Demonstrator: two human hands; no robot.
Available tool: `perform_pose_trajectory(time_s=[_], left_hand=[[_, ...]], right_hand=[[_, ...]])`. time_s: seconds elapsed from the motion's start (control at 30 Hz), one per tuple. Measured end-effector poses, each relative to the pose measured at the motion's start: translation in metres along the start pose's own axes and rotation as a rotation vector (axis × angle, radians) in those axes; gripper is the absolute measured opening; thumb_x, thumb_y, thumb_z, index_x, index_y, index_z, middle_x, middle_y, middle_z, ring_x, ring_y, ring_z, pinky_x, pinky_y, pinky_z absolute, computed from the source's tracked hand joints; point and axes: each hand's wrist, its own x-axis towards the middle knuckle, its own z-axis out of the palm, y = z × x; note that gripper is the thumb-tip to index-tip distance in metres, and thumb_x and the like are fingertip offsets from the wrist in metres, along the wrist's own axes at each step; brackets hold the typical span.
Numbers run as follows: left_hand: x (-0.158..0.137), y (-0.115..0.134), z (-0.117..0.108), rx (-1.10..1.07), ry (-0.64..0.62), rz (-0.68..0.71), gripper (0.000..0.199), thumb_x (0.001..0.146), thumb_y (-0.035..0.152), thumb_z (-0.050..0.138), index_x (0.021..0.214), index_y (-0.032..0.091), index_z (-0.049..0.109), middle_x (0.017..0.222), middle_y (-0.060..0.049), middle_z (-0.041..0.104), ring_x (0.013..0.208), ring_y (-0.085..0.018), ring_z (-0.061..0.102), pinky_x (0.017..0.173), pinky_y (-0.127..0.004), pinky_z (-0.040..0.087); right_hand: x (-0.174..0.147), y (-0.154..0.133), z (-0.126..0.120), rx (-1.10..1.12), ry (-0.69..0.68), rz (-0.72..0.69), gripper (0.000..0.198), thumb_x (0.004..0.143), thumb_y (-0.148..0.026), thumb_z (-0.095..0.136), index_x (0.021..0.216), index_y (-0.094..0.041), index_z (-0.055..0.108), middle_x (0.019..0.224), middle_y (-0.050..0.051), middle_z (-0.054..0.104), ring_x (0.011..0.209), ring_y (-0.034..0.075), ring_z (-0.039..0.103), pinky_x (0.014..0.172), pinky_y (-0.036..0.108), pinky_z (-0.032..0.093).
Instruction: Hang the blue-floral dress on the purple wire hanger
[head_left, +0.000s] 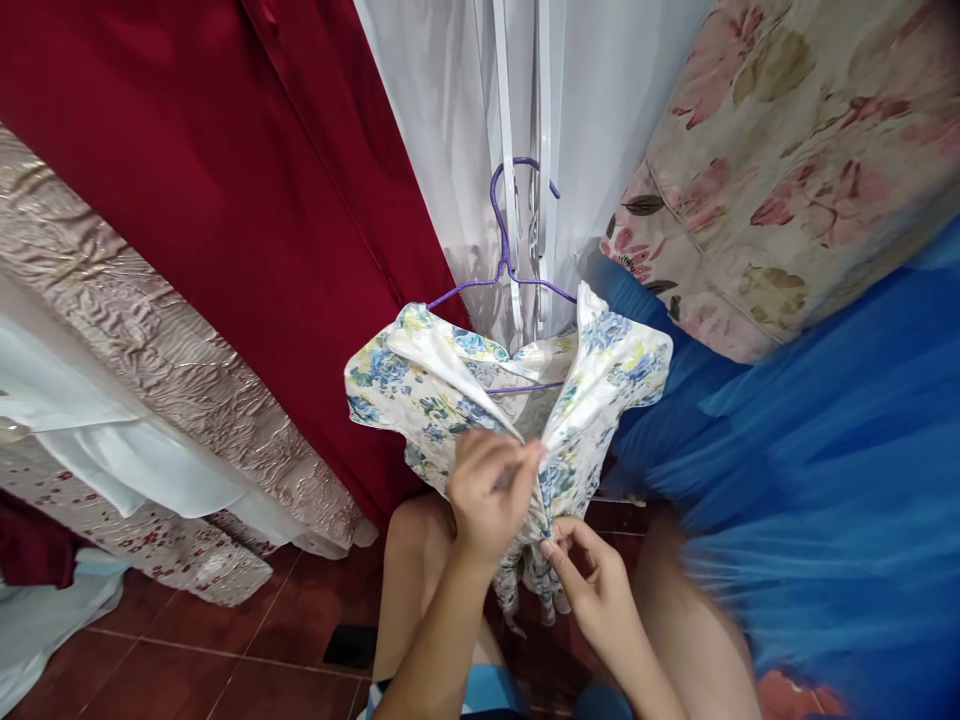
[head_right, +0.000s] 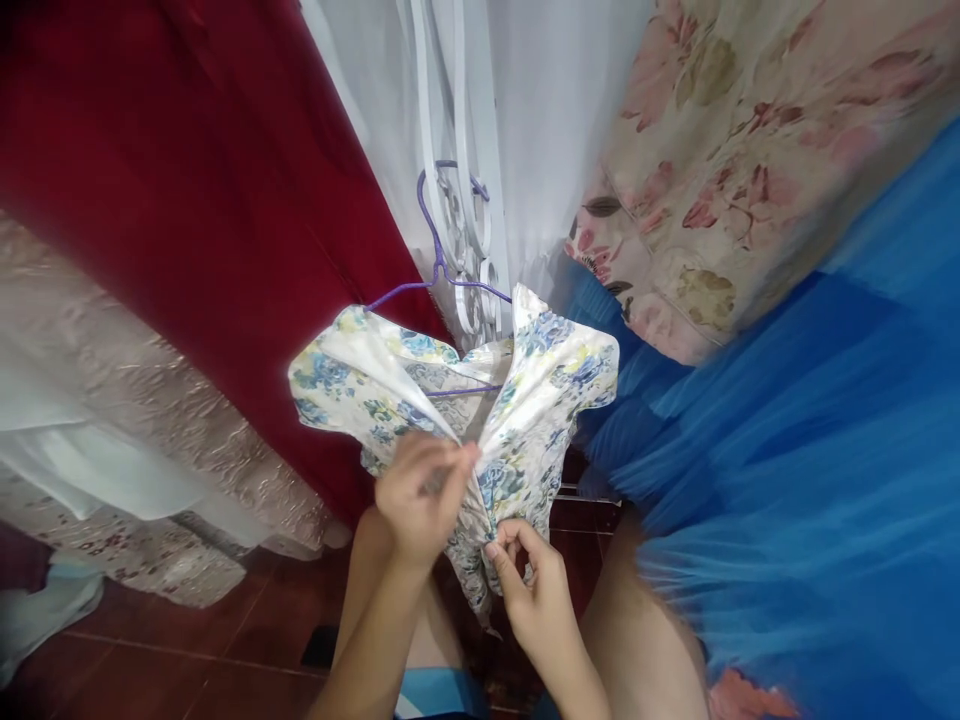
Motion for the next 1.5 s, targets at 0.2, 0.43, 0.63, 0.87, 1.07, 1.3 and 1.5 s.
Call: perform_pose_trajectory(time_s=[0.2, 0.43, 0.63, 0.87, 1.07, 1.3, 1.5], left_hand=[[0.123, -0.001, 0.004, 0.113, 0.206, 0.158, 0.012, 0.085, 0.023, 0.076, 0.075, 0.019, 0.07, 0.074, 0.002, 0.068, 0.076, -0.015, 0.059, 0.081, -0.035, 0.046], [0.143, 0.003, 0.008, -0.004, 0.176, 0.137, 0.012, 0.089, 0.024, 0.071, 0.08, 0.018, 0.07, 0.079, 0.0, 0.062, 0.083, -0.014, 0.06, 0.082, -0.034, 0.05], [0.125, 0.006, -0.004, -0.101, 0.075, 0.132, 0.004, 0.088, 0.021, 0.072, 0.086, 0.018, 0.073, 0.088, -0.002, 0.061, 0.084, -0.012, 0.061, 0.071, -0.026, 0.052], [0.122, 0.008, -0.028, -0.14, -0.215, 0.041, 0.009, 0.091, 0.02, 0.068, 0.096, 0.018, 0.074, 0.095, -0.004, 0.073, 0.09, -0.016, 0.067, 0.086, -0.033, 0.054], [0.117, 0.0, -0.043, -0.086, -0.335, 0.136, 0.035, 0.092, 0.001, 0.052, 0.112, 0.021, 0.073, 0.11, -0.003, 0.074, 0.104, -0.018, 0.067, 0.115, -0.047, 0.039], [0.121, 0.001, -0.031, -0.113, -0.065, 0.196, 0.029, 0.089, 0.001, 0.059, 0.102, 0.02, 0.076, 0.099, -0.004, 0.075, 0.094, -0.016, 0.07, 0.085, -0.032, 0.057], [0.158, -0.018, -0.064, -0.13, 0.35, 0.058, 0.021, 0.085, 0.007, 0.066, 0.103, 0.016, 0.071, 0.099, -0.004, 0.073, 0.095, -0.016, 0.071, 0.088, -0.029, 0.058]], right_hand=[[-0.014, 0.008, -0.016, -0.035, -0.021, 0.01, 0.019, 0.098, -0.038, 0.056, 0.09, -0.021, 0.06, 0.081, 0.002, 0.055, 0.078, 0.02, 0.052, 0.072, 0.029, 0.04], [-0.012, 0.016, -0.031, -0.105, -0.016, 0.031, 0.021, 0.096, -0.04, 0.058, 0.087, -0.021, 0.063, 0.083, 0.004, 0.062, 0.081, 0.022, 0.056, 0.071, 0.03, 0.042], [0.038, -0.062, -0.035, -0.133, 0.024, -0.116, 0.022, 0.093, -0.041, 0.063, 0.088, -0.021, 0.068, 0.077, 0.003, 0.061, 0.07, 0.019, 0.052, 0.064, 0.03, 0.04], [0.123, -0.162, -0.007, 0.13, -0.056, -0.39, 0.032, 0.095, -0.044, 0.059, 0.075, -0.019, 0.065, 0.068, -0.001, 0.057, 0.059, 0.013, 0.047, 0.059, 0.027, 0.039], [0.138, -0.165, 0.002, 0.234, -0.098, -0.386, 0.032, 0.094, -0.043, 0.06, 0.073, -0.019, 0.065, 0.065, -0.001, 0.059, 0.056, 0.012, 0.047, 0.054, 0.026, 0.037], [0.144, -0.158, 0.005, 0.185, 0.005, -0.388, 0.025, 0.086, -0.035, 0.068, 0.069, -0.018, 0.061, 0.06, -0.003, 0.059, 0.054, 0.011, 0.048, 0.055, 0.025, 0.037], [0.131, -0.136, -0.006, 0.079, 0.009, -0.27, 0.023, 0.087, -0.032, 0.066, 0.069, -0.018, 0.062, 0.061, -0.002, 0.057, 0.059, 0.013, 0.049, 0.057, 0.026, 0.036]])
